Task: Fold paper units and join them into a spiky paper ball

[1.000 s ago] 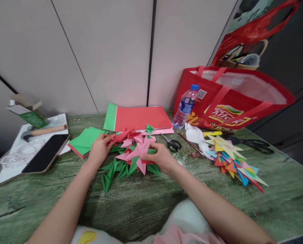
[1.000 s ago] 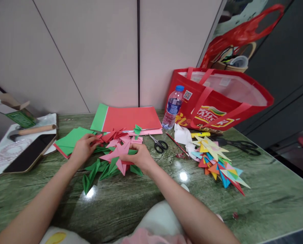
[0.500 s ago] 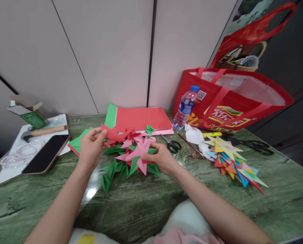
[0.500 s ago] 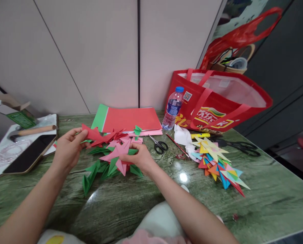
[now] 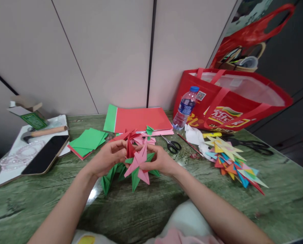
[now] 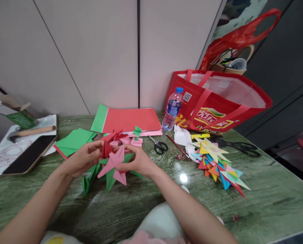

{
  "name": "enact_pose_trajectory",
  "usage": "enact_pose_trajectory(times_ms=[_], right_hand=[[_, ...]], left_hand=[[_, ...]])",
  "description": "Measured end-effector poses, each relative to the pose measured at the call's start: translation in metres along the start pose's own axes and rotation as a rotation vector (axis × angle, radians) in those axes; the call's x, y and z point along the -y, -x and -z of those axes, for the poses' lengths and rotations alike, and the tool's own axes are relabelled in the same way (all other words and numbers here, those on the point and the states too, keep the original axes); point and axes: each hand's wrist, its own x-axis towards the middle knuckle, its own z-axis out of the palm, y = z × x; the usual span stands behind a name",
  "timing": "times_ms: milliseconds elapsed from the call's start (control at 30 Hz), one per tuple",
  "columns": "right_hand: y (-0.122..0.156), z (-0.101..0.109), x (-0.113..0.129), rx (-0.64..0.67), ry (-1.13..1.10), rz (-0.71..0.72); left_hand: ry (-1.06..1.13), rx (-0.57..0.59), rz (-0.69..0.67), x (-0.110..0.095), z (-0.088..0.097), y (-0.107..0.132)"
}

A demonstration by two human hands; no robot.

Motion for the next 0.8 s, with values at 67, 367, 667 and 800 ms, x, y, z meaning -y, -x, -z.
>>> enact_pose_trajectory(times_ms=[67, 367, 667, 800], right_hand=[[0.0, 0.0, -0.001, 0.005, -0.01, 0.012], [0.001, 0.0, -0.001, -0.011, -0.018, -0.009], [-0.002, -0.003, 0.0, -0.169, 0.053, -0.008], [-0.002, -0.002, -0.001, -0.201, 0.131, 0.021]], left_hand=[[0.032, 0.019, -0.013, -0.001, 0.002, 0.0], [-0.056, -0.181, -0.034, -0.003, -0.002, -0.003], [-0.148, -0.43, -0.099, -0.008, 0.01, -0.002], [-0.145, -0.385, -0.074, -0.013, 0.0, 0.002]])
